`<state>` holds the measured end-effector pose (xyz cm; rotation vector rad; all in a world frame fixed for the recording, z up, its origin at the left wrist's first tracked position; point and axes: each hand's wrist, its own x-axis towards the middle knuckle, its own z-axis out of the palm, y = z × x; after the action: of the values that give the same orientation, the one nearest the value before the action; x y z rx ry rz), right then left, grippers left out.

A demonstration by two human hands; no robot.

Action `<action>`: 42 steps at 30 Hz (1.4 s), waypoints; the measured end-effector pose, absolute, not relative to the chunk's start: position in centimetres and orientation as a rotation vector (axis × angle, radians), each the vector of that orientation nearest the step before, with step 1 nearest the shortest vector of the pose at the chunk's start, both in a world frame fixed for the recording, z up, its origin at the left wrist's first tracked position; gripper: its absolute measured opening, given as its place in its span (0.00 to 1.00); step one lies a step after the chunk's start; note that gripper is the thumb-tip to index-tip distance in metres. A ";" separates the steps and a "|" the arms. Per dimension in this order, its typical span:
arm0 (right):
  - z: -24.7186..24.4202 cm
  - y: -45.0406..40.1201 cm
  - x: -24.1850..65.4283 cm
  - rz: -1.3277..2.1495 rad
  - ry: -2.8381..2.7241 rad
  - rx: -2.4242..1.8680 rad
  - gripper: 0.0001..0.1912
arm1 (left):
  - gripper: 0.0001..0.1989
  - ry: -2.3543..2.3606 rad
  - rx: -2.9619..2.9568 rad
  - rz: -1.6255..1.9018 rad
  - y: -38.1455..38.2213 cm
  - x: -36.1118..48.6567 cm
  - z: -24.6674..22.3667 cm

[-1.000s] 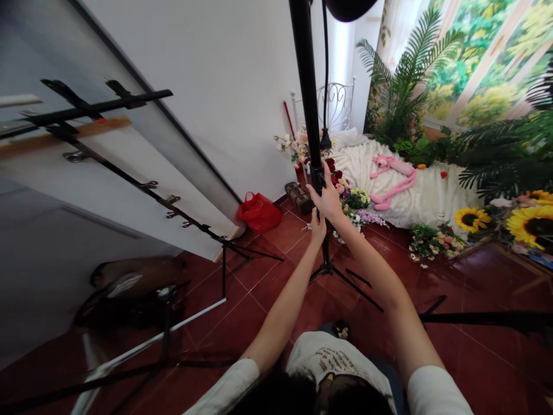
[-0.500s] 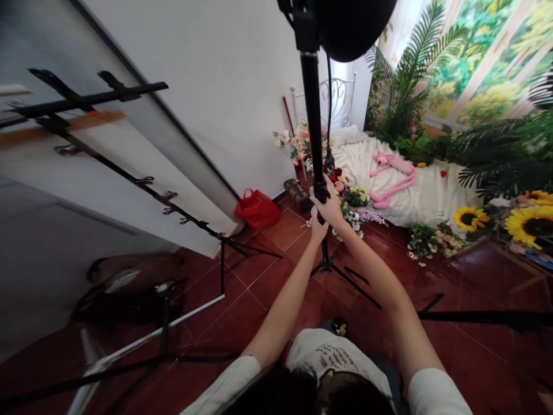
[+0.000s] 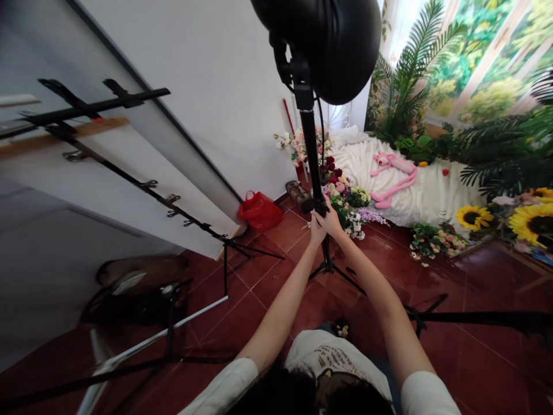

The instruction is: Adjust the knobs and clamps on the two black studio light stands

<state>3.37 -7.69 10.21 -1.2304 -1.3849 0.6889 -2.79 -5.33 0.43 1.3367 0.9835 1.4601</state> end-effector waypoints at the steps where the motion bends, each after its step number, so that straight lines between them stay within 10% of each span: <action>1: 10.2 -7.7 3.5 0.698 -1.389 -1.231 0.35 | 0.22 0.979 1.342 1.454 -5.4 -2.8 0.4; 33: 4.3 -6.0 8.7 0.655 -1.469 -1.421 0.15 | 0.17 1.044 1.432 1.432 -5.2 -3.0 0.2; 42: 4.0 -4.2 8.4 1.116 -0.817 -1.349 0.20 | 0.19 1.093 1.427 1.394 -5.4 -3.1 0.7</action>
<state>8.40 -4.24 3.95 -1.3493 -0.8167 1.1157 -3.12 -5.38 0.75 1.4266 1.0932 1.3936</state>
